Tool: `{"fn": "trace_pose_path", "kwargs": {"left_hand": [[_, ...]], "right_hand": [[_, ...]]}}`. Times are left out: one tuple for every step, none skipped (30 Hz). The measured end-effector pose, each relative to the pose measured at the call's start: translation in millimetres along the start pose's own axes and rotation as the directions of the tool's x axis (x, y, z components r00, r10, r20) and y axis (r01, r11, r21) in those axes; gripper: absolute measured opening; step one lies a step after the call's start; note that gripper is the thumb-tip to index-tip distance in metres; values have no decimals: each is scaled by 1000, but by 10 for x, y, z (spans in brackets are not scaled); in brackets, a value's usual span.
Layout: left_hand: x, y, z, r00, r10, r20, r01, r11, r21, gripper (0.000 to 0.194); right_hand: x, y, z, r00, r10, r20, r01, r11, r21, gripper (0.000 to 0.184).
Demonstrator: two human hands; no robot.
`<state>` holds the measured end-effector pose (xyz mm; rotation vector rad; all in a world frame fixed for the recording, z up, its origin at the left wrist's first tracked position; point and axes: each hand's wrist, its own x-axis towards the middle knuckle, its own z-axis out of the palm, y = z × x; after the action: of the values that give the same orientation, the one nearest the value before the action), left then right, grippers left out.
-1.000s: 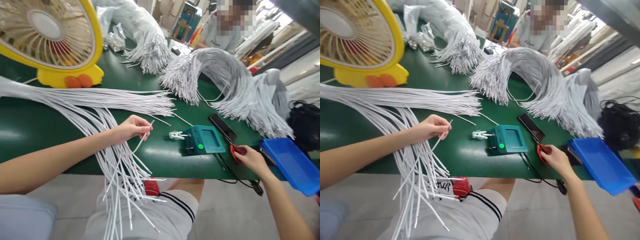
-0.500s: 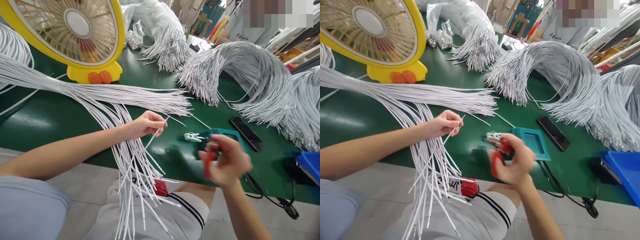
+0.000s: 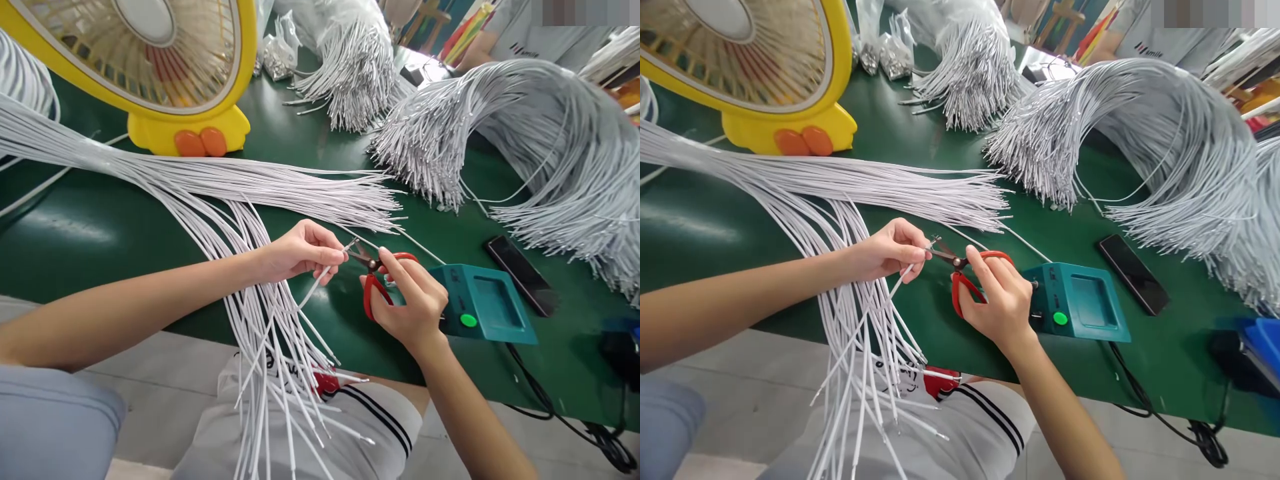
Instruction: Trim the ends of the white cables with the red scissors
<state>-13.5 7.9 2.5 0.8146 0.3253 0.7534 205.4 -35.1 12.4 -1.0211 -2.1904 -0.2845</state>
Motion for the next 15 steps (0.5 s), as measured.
{"fn": "trace_pose_path", "kwargs": {"left_hand": [[-1, -2, -1, 1000, 3, 4, -3, 1000, 7, 9], [-2, -3, -1, 1000, 4, 6, -5, 1000, 17, 9], [-3, -4, -1, 1000, 5, 8, -5, 1000, 27, 9], [-4, -4, 0, 1000, 5, 8, -6, 999, 35, 9], [-5, -4, 2, 1000, 4, 7, -4, 999, 42, 9], [-6, -4, 5, 1000, 1, 3, -2, 999, 48, 9], [-7, -4, 7, 1000, -4, -2, 4, 999, 52, 10], [-7, -4, 10, 1000, -12, -8, 13, 999, 53, 11], [-8, -4, 11, 1000, -20, -13, 21, 998, 54, 12], [-8, -4, 12, 1000, -24, -17, 25, 998, 55, 13], [-8, -5, 11, 1000, -26, -16, 27, 998, 57, 13], [-9, -5, 10, 1000, -24, -14, 25, 998, 60, 13], [-9, -5, 7, 1000, -21, -12, 21, 998, 65, 12], [-10, -5, 4, 1000, -18, -12, 19, 997, 70, 12], [-10, -5, 0, 1000, -17, -15, 18, 997, 75, 12]], "right_hand": [[4, -2, 1, 1000, 1, 7, -1, 1000, 0, 55], [7, -3, 1, 1000, 0, 10, 0, 1000, -2, 54], [7, -4, 0, 1000, 0, 12, 0, 1000, -3, 53], [4, -4, -2, 1000, -1, 15, 1, 1000, -3, 53], [0, -4, -4, 1000, -2, 19, 2, 1000, 2, 52], [-5, -4, -6, 1000, -2, 24, 2, 1000, 10, 52], [-11, -4, -9, 1000, -1, 30, 0, 1000, 19, 52], [-18, -3, -11, 999, 1, 37, -2, 1000, 29, 51], [-24, -3, -13, 999, 2, 45, -3, 999, 38, 51], [-30, -3, -15, 999, 3, 53, -5, 999, 45, 51], [-35, -4, -17, 998, 4, 62, -7, 999, 49, 51], [-40, -6, -19, 998, 7, 70, -10, 999, 50, 50], [-44, -9, -21, 997, 8, 78, -13, 999, 51, 50], [-48, -14, -24, 996, 11, 86, -15, 999, 52, 50], [-51, -20, -26, 996, 14, 93, -19, 998, 53, 49]]}}
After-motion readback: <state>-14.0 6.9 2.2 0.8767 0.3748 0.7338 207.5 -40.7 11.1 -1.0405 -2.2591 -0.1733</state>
